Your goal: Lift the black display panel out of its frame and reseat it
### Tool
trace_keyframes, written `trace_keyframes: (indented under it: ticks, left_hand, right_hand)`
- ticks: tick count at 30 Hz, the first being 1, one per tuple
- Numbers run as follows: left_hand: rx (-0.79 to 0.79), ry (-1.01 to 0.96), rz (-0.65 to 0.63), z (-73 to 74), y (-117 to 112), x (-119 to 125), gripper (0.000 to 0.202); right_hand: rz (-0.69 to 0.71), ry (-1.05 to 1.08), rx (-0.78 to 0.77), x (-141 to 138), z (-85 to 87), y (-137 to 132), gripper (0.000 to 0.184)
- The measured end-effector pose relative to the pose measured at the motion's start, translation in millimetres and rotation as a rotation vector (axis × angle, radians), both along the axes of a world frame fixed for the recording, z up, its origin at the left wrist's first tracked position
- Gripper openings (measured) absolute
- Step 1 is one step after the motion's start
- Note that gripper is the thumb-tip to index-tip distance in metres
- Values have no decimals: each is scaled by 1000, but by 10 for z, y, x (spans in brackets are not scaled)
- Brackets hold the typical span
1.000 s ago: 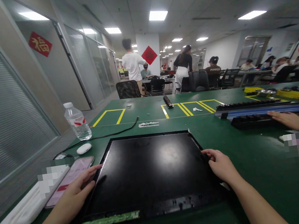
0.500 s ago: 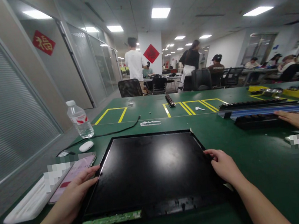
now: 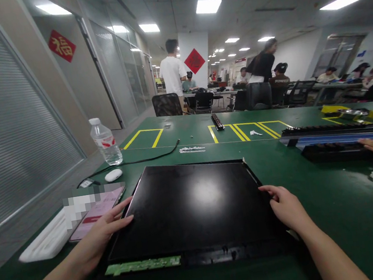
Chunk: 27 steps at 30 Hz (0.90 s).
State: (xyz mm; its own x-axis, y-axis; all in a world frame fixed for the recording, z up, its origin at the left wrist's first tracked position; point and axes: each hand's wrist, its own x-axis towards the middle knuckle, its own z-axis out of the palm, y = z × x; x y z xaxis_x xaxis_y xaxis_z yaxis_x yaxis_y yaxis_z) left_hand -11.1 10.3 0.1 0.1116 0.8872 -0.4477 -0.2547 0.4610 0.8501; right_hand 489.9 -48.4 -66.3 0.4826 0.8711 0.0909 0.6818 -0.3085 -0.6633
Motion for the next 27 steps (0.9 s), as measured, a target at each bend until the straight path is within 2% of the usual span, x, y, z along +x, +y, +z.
trace_keyframes:
  ticks: [5, 11, 17, 27]
  left_hand:
    - [53, 39, -28, 67, -53, 38, 93]
    - [161, 53, -53, -20, -43, 7, 83]
    - [227, 71, -89, -51, -45, -38, 83]
    - [290, 144, -121, 50, -77, -61, 94]
  right_hand:
    - [-31, -35, -15, -6, 11, 3, 46]
    - [-53, -39, -48, -23, 71, 0, 48]
    - [-45, -47, -30, -1, 95, -12, 46]
    - [-36, -59, -56, -27, 77, 7, 49]
